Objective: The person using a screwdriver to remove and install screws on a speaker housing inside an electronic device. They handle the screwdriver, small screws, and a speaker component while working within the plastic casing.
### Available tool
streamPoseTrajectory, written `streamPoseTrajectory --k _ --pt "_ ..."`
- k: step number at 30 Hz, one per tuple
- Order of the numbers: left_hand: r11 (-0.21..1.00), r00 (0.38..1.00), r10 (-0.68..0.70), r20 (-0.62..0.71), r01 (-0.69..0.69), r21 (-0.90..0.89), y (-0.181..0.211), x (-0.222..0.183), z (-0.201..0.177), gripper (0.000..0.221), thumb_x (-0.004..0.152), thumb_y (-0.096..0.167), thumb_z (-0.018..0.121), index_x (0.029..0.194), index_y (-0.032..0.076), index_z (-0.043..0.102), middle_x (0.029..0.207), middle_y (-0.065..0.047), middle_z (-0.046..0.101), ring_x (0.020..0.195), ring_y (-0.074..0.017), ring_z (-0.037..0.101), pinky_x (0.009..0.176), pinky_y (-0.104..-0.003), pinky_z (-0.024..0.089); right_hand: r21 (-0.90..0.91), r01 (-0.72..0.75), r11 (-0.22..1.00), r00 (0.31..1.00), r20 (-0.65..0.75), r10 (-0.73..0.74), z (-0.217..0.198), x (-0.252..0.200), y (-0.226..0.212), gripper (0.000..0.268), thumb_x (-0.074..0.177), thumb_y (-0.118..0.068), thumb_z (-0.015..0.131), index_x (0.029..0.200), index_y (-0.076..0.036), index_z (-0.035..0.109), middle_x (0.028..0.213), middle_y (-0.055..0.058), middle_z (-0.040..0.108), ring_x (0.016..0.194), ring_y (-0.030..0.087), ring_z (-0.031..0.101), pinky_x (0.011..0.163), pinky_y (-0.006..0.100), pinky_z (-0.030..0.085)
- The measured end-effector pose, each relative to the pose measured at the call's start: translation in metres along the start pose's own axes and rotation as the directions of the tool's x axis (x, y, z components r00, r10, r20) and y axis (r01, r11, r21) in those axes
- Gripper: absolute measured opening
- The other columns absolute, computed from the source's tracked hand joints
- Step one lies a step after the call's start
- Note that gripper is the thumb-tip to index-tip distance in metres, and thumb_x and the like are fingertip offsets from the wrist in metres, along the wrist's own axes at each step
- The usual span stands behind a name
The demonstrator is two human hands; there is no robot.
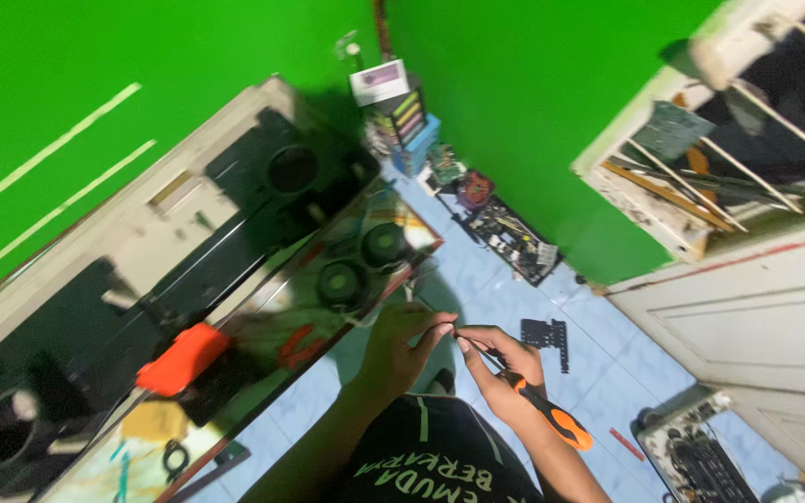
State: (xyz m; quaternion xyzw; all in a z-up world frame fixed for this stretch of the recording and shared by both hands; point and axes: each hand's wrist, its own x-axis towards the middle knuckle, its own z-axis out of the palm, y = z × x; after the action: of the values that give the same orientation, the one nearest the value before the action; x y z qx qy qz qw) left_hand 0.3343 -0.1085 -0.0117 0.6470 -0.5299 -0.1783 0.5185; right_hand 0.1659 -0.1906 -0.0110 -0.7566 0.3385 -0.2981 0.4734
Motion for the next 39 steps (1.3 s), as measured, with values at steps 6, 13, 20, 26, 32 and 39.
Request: streamPoseTrajectory --k 6,13,20,26,32,39 --pt "0.997 0.995 0.076 0.061 -0.074 -0.037 0.006 0.050 0.051 0.014 0.094 0.013 0.072 0.107 0.008 0.077 0.085 -0.004 0.074 0.081 -0.0223 0.068 0.079 -0.036 0.051 0.116 -0.060 0.991 0.993 -0.091 0.071 -0.049 0.020 0.031 0.016 0.090 -0.005 0.076 0.105 -0.002 0.075 0.096 0.009 0.081 0.089 0.013 0.077 0.086 0.028 0.059" --pt "0.990 0.987 0.130 0.093 -0.124 -0.061 -0.029 0.127 0.081 0.013 0.095 0.013 0.070 0.105 0.005 0.075 0.087 -0.005 0.075 0.081 -0.0247 0.069 0.079 -0.038 0.051 0.023 -0.090 0.996 0.993 -0.071 0.092 -0.076 0.097 0.054 0.014 0.089 -0.005 0.075 0.103 -0.003 0.076 0.092 0.008 0.082 0.087 0.012 0.078 0.085 0.026 0.059" --pt "0.993 0.993 0.113 0.027 -0.113 0.011 -0.057 0.210 0.085 0.010 0.096 0.014 0.071 0.101 0.006 0.074 0.089 -0.006 0.076 0.085 -0.0267 0.071 0.081 -0.039 0.050 0.098 -0.045 0.994 0.999 0.014 0.044 -0.086 0.191 0.077 0.016 0.092 -0.004 0.073 0.107 -0.001 0.074 0.099 0.009 0.082 0.090 0.013 0.078 0.086 0.026 0.060" --pt "0.989 0.985 -0.134 0.107 0.127 0.070 -0.075 0.272 0.081 0.011 0.093 0.015 0.073 0.101 0.007 0.077 0.077 -0.010 0.072 0.075 -0.0266 0.069 0.074 -0.039 0.050 0.036 -0.050 0.998 0.992 0.116 0.045 -0.089 0.267 0.098 0.022 0.089 -0.006 0.075 0.111 -0.003 0.072 0.099 0.008 0.081 0.087 0.014 0.078 0.080 0.027 0.060" --pt "0.994 0.984 -0.047 -0.171 0.063 0.086 -0.116 0.309 0.107 0.021 0.096 0.013 0.071 0.116 0.006 0.076 0.097 -0.013 0.075 0.085 -0.0289 0.070 0.076 -0.039 0.052 0.165 0.013 0.986 0.955 0.291 -0.061 -0.094 0.351 0.124 0.023 0.095 -0.002 0.065 0.117 0.000 0.068 0.112 0.013 0.075 0.106 0.019 0.074 0.095 0.031 0.059" --pt "0.967 0.881 -0.144 -0.451 0.221 0.124 -0.133 0.355 0.121 0.034 0.098 0.020 0.073 0.129 0.010 0.067 0.114 -0.010 0.075 0.078 -0.0203 0.076 0.071 -0.033 0.056 0.212 -0.064 0.975 0.872 0.486 -0.049 -0.094 0.455 0.135 0.023 0.097 -0.004 0.062 0.119 0.001 0.067 0.111 0.014 0.077 0.104 0.020 0.072 0.091 0.031 0.058"
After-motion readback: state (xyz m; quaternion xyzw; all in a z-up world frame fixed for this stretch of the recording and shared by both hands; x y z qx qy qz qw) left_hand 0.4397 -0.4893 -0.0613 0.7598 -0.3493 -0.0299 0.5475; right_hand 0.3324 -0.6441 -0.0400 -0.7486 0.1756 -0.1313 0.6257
